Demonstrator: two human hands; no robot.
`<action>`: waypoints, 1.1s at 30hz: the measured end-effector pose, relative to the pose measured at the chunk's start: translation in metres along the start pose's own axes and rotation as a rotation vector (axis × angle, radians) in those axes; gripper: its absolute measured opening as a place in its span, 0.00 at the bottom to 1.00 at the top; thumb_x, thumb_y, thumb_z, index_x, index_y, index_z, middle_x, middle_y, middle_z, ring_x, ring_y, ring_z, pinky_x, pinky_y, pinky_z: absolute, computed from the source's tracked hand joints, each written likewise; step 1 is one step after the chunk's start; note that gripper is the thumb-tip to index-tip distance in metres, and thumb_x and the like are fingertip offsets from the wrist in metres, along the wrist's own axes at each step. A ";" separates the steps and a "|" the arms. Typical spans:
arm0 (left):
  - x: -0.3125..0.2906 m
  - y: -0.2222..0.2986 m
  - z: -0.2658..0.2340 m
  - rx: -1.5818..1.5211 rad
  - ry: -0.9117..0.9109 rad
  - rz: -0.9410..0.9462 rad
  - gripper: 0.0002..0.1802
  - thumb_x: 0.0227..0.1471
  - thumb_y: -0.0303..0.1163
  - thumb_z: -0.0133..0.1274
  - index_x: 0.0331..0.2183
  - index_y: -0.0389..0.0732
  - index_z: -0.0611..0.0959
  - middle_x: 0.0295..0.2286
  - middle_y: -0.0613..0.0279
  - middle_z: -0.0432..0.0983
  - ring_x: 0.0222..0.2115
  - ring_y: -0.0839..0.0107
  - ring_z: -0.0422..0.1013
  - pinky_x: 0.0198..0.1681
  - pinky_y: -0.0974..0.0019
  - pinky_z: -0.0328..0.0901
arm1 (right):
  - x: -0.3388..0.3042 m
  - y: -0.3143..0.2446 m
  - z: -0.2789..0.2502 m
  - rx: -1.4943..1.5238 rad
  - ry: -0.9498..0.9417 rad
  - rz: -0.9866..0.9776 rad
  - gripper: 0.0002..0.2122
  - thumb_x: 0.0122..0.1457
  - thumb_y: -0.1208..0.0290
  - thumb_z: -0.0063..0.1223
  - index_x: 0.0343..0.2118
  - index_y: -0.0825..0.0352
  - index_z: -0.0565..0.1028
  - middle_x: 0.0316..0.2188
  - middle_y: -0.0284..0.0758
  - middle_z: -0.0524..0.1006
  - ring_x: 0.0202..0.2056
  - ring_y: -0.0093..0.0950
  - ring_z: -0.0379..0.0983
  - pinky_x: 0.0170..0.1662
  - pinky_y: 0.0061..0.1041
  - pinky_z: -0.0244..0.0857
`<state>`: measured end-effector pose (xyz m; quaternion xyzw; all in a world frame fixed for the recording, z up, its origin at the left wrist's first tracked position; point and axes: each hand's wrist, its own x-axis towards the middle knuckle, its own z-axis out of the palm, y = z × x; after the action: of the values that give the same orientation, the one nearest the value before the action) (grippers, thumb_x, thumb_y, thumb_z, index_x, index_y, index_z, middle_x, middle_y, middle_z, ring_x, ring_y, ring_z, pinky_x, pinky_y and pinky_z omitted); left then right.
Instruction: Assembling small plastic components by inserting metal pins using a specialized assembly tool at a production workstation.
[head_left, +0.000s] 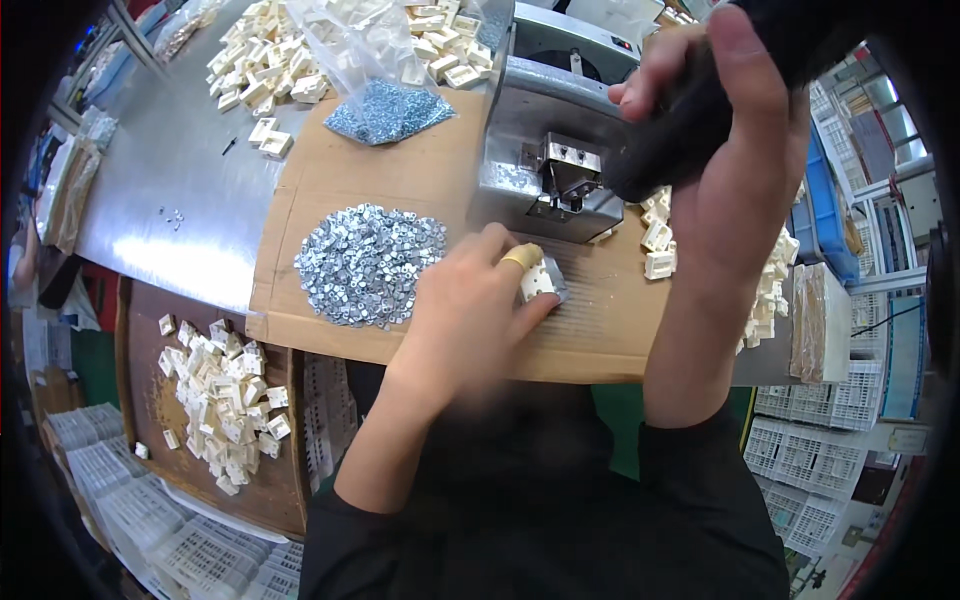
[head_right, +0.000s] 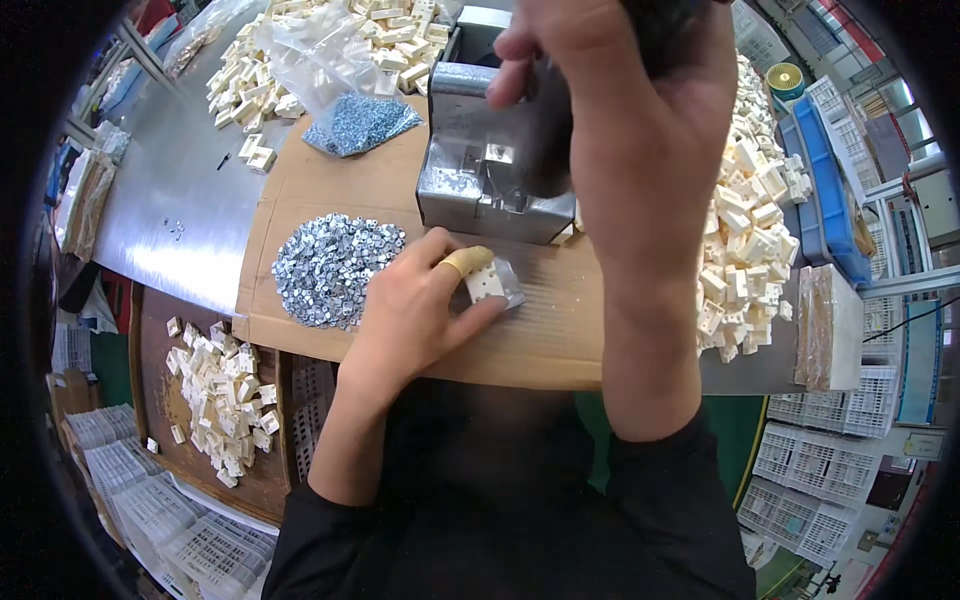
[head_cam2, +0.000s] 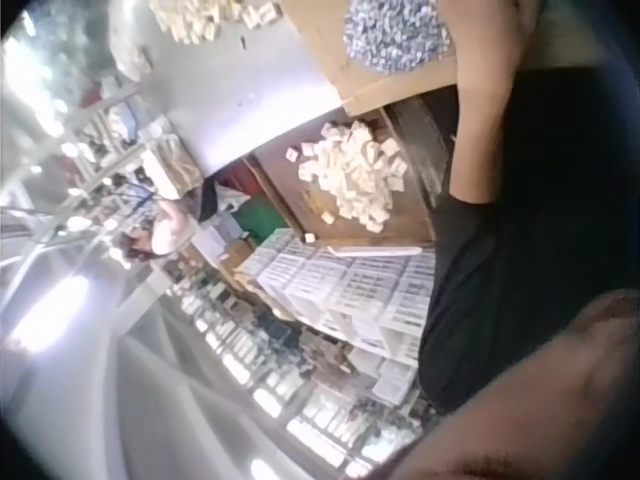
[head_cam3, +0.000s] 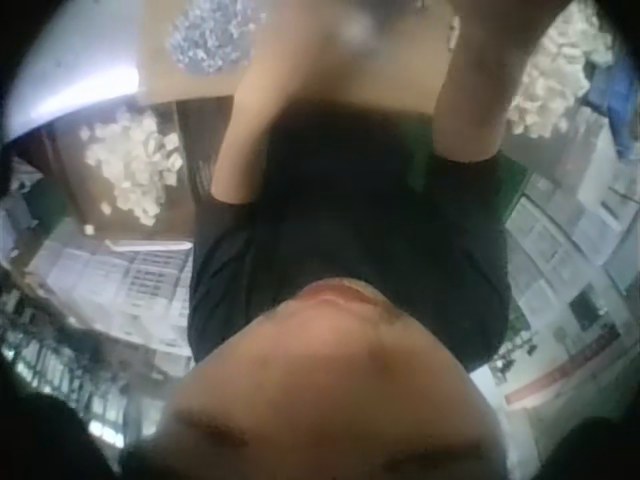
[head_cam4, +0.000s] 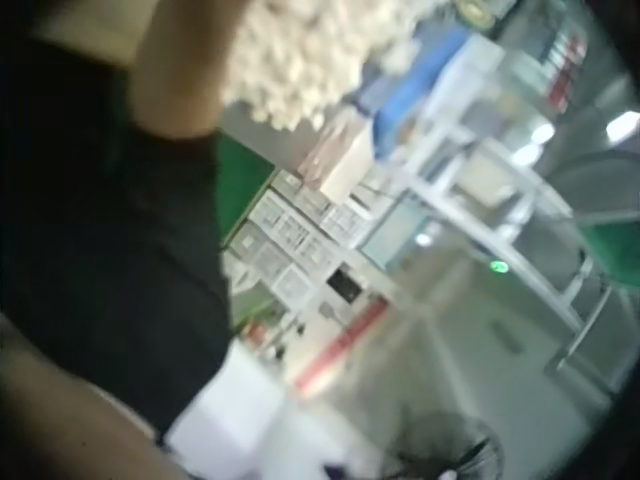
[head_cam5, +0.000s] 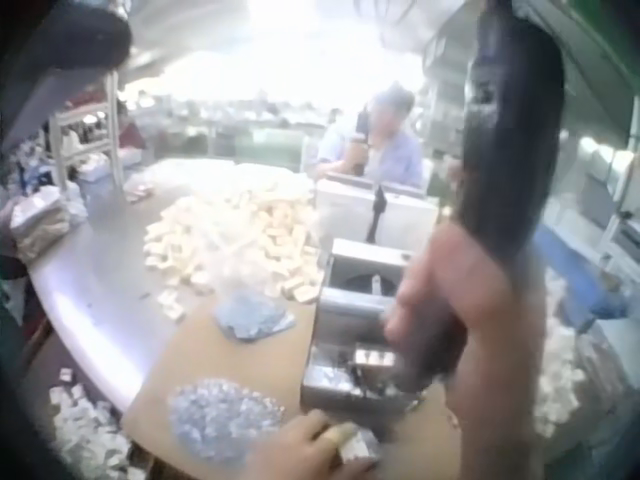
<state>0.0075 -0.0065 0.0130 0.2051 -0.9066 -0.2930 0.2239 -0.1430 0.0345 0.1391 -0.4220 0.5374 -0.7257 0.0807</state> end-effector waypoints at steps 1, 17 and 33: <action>0.001 -0.001 0.001 -0.003 0.003 0.002 0.20 0.45 0.37 0.68 0.39 0.38 0.84 0.37 0.57 0.75 0.38 0.55 0.75 0.39 0.55 0.72 | 0.003 -0.009 0.009 0.069 0.054 0.157 0.22 0.61 0.52 0.56 0.38 0.71 0.70 0.19 0.37 0.73 0.20 0.27 0.72 0.19 0.23 0.64; 0.003 -0.003 0.005 0.028 0.047 0.038 0.20 0.45 0.41 0.69 0.38 0.40 0.85 0.30 0.60 0.71 0.28 0.58 0.75 0.29 0.57 0.71 | -0.005 0.067 -0.023 0.150 0.032 -0.193 0.40 0.61 0.25 0.34 0.64 0.55 0.56 0.24 0.35 0.71 0.19 0.28 0.69 0.27 0.33 0.68; 0.002 0.006 0.007 0.018 0.061 -0.040 0.23 0.45 0.41 0.70 0.41 0.39 0.85 0.31 0.59 0.73 0.27 0.59 0.76 0.30 0.59 0.71 | 0.002 0.075 -0.012 0.426 -0.089 -0.394 0.24 0.62 0.59 0.57 0.51 0.72 0.63 0.22 0.36 0.72 0.19 0.25 0.71 0.17 0.21 0.63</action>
<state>0.0009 0.0004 0.0118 0.2342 -0.8976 -0.2831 0.2437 -0.1781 0.0117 0.0760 -0.5233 0.2766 -0.8045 0.0484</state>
